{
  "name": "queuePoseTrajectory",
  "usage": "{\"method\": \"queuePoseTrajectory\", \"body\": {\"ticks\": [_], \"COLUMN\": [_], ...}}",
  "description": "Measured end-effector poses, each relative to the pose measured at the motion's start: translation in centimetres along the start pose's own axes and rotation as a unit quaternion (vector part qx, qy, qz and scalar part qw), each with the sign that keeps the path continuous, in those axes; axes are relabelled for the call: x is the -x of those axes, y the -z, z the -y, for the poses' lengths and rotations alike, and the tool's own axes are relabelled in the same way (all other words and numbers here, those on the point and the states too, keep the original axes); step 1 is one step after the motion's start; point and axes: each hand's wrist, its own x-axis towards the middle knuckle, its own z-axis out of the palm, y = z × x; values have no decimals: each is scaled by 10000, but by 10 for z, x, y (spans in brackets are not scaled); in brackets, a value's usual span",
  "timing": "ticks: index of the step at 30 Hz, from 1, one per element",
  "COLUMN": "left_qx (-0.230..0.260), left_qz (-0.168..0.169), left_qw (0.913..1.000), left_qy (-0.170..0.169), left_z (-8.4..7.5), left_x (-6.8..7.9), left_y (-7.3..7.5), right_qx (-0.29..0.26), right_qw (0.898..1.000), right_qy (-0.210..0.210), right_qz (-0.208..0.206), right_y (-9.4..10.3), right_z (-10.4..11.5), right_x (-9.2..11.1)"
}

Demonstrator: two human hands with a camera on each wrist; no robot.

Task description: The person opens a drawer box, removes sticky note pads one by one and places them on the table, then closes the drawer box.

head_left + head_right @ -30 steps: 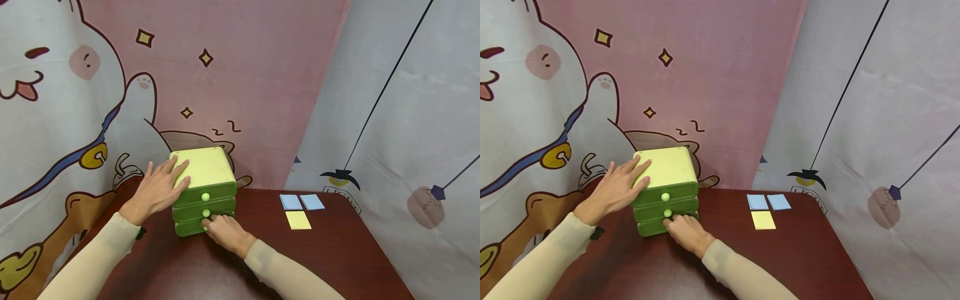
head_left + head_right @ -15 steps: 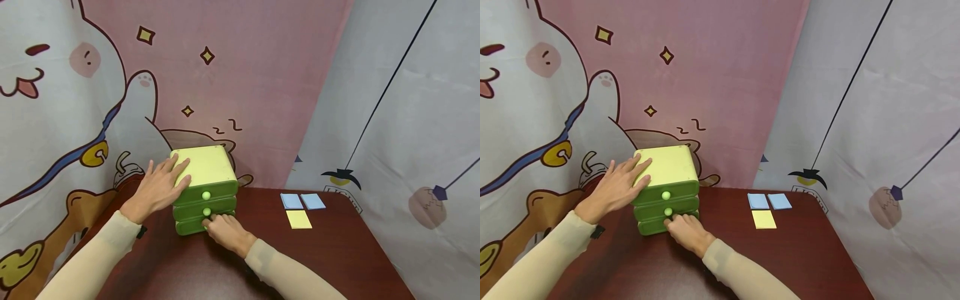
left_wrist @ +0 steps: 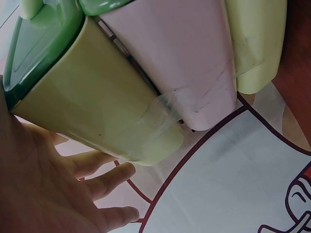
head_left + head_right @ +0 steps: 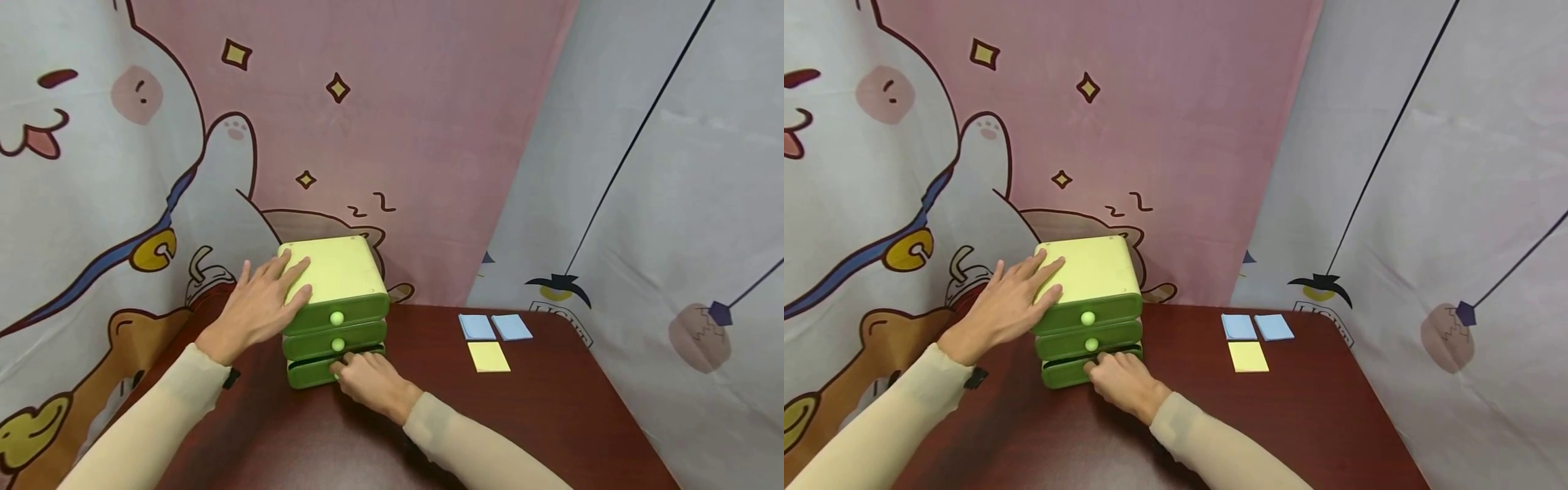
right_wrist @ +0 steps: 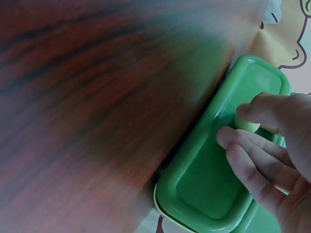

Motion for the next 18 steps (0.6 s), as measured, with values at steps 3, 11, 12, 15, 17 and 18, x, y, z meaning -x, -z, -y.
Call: {"method": "queuePoseTrajectory", "body": {"ticks": [3,11,12,15,17,18], "left_qx": [26,62,67,72,79,79], "left_qz": [-14,34,35,33,26,21], "left_qw": [10000,10000,10000,10000,10000,10000], "left_qy": [-11,25,25,22,18,15], "left_z": [-1,-1,0,0,0,-1], "left_x": [0,1,1,1,1,1], "left_y": [0,-1,-1,-1,-1,-1], "right_qx": [17,264,293,343,363,374], "right_qw": [10000,9995,9993,9990,9988,9987], "right_qy": [26,142,165,235,287,302], "right_qz": [13,-105,-131,-181,-187,-178], "right_y": [2,7,8,10,11,12], "right_z": [0,5,6,8,10,10], "right_x": [3,9,10,12,13,14]}}
